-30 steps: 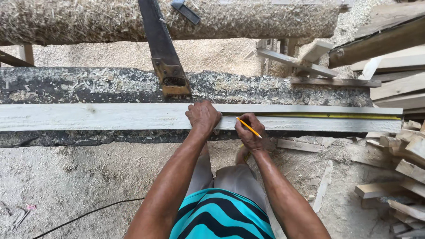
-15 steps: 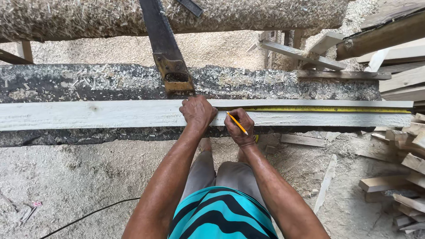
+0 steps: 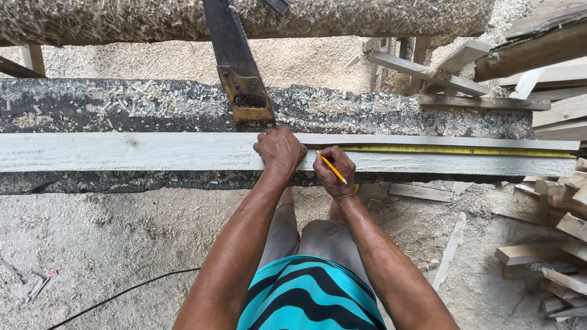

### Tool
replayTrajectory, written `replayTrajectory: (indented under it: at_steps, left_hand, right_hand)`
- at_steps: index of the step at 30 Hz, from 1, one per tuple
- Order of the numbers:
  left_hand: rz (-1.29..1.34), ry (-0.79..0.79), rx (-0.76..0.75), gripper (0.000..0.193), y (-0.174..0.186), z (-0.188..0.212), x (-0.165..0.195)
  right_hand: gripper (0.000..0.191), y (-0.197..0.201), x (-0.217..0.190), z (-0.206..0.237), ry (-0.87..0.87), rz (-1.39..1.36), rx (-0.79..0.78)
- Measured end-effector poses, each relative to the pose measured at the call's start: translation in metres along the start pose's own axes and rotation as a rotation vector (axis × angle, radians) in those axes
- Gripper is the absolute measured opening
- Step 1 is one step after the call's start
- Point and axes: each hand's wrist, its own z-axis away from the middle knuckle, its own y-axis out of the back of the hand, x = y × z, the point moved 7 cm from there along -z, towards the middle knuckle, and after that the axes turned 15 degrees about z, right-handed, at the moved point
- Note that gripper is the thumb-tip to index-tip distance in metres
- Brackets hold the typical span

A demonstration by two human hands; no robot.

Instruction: The person places a wooden plank on a work beam, measures it with a tape measure, marks it with a pencil and a square, and saws the plank with a hand saw. They move cut pieces aside, then measure and mark another plank and continue sawing.

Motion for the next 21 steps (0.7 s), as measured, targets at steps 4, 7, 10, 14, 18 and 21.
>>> replayTrajectory:
  at_steps: [4, 7, 10, 14, 18, 21]
  left_hand:
    - [0.000, -0.001, -0.012, 0.039, 0.002, 0.003, 0.002]
    - [0.001, -0.008, -0.001, 0.038, 0.002, 0.003, 0.001]
    - [0.007, -0.011, 0.006, 0.038, 0.000, 0.001, -0.001]
    - [-0.005, 0.007, -0.029, 0.037, -0.006, -0.001, -0.002]
    - [-0.059, -0.063, -0.045, 0.042, -0.003, 0.003, 0.007]
    - [-0.002, -0.098, -0.153, 0.057, -0.001, 0.009, 0.016]
  right_hand:
    - [0.015, -0.002, 0.001, 0.001, 0.015, 0.012, -0.030]
    - [0.015, -0.002, 0.002, 0.001, 0.007, 0.022, -0.040]
    - [0.014, -0.002, 0.001, -0.001, 0.009, 0.029, -0.031]
    - [0.015, -0.002, 0.001, -0.001, 0.020, 0.050, -0.052]
    - [0.015, 0.007, 0.008, 0.001, -0.017, 0.061, -0.041]
    - [0.007, 0.009, 0.029, 0.006, -0.220, -0.029, -0.150]
